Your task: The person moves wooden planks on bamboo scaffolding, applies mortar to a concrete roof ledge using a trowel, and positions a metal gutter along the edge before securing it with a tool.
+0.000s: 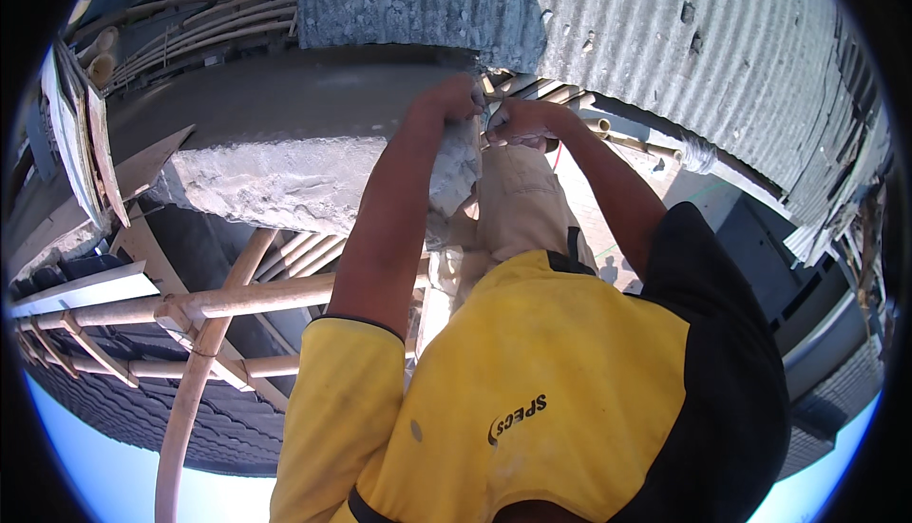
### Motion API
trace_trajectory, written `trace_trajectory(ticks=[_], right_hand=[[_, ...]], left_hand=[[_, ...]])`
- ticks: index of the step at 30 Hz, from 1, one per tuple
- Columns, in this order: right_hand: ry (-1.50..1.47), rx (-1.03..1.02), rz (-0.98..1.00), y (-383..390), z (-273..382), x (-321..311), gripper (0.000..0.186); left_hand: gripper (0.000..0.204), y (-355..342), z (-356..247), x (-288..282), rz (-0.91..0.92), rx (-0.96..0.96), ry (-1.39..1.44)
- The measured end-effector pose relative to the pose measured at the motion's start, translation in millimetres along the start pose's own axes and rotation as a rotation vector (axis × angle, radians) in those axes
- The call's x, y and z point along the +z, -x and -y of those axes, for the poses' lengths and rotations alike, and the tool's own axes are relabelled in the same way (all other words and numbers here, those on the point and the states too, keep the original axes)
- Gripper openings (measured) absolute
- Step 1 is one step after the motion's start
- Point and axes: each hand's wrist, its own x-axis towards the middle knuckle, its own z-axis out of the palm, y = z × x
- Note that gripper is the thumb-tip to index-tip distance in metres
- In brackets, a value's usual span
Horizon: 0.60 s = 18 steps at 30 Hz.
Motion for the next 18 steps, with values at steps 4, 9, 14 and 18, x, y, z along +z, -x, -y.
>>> trace_trajectory(ticks=[4, 9, 14, 18], right_hand=[[-0.343, -0.008, -0.115, 5.8, 38.1, -19.4, 0.023], [0.102, 0.147, 0.042, 20.3, 31.9, 10.6, 0.023], [0.353, 0.063, -0.485, -15.7, -16.2, -14.7, 0.031], [-0.140, -0.116, -0.463, 11.6, 56.4, 2.1, 0.032]], left_hand=[[0.022, -0.3, -0.4, 3.1, -0.046, -0.068, -0.083], [0.018, 2.2, -4.9, 0.6, -0.006, -0.049, -0.085], [0.019, 0.9, -5.5, 0.6, 0.051, -0.053, -0.055], [0.019, 2.0, -4.4, -2.5, -0.005, -0.083, -0.094]])
